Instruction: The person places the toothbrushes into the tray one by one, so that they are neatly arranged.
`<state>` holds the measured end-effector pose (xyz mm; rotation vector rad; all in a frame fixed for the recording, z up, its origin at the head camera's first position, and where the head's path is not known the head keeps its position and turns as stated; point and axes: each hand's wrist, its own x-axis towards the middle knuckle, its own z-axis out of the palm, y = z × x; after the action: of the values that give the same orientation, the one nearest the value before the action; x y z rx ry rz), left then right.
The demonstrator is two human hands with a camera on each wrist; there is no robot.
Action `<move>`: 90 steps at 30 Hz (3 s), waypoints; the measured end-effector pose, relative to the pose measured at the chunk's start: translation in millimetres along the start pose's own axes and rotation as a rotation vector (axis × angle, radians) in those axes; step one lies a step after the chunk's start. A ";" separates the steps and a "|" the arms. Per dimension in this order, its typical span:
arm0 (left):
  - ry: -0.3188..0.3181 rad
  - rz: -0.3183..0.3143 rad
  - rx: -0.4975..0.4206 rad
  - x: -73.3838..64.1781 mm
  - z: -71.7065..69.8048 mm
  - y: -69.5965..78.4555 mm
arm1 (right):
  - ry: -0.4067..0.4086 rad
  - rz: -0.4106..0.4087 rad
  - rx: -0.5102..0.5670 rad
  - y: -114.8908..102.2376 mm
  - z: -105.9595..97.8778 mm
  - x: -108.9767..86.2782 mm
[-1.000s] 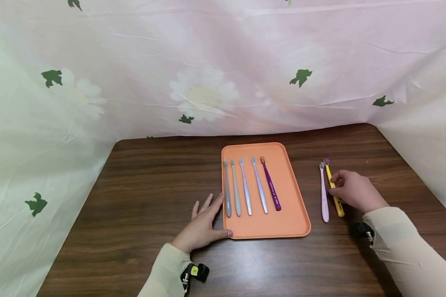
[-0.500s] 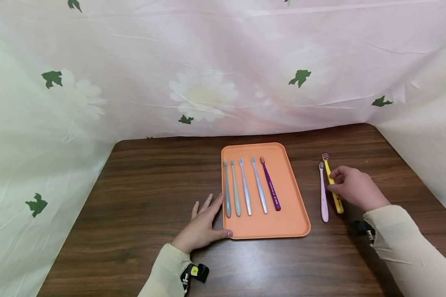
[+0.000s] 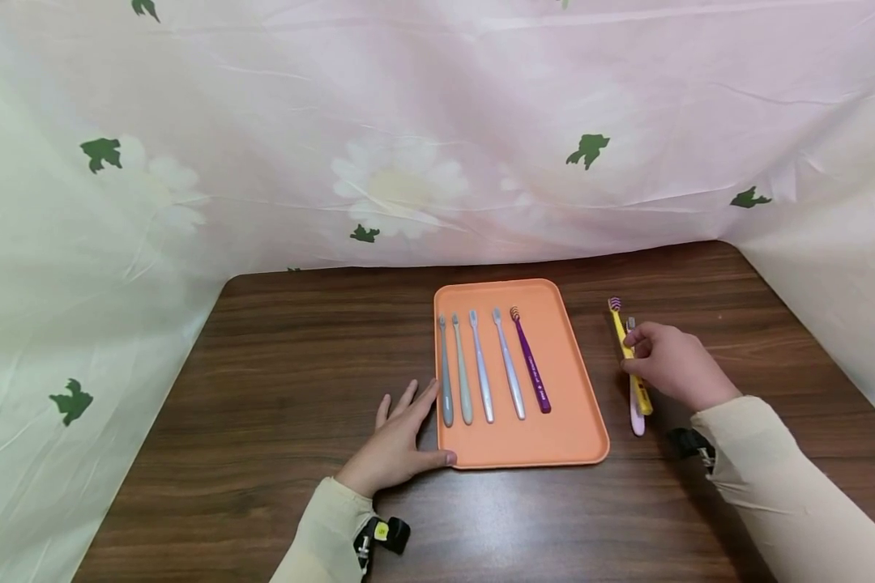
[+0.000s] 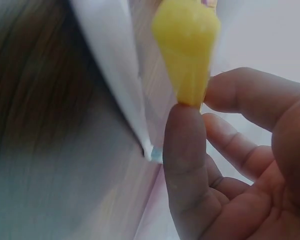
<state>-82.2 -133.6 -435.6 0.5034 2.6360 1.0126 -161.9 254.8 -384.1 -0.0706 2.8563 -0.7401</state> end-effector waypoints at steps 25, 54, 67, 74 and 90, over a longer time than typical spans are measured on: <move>-0.017 -0.033 -0.001 1.4 -0.7 1.7 | -0.062 -0.035 0.069 -44.2 21.5 11.0; -0.021 -0.031 -0.001 0.9 -1.6 0.8 | -0.165 0.036 0.087 -74.3 43.4 26.0; -0.021 -0.033 0.003 1.2 -1.6 1.1 | -0.200 0.028 0.049 -80.1 48.4 33.1; -0.022 -0.037 0.003 1.7 -0.4 2.2 | -0.205 0.015 0.033 -80.9 49.3 31.7; -0.015 -0.031 0.001 0.2 -0.8 0.7 | -0.154 -0.008 0.058 -73.7 38.3 19.6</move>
<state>-82.5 -133.5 -434.6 0.4667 2.6227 0.9938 -173.7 170.3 -384.6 -0.1257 2.6894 -0.7829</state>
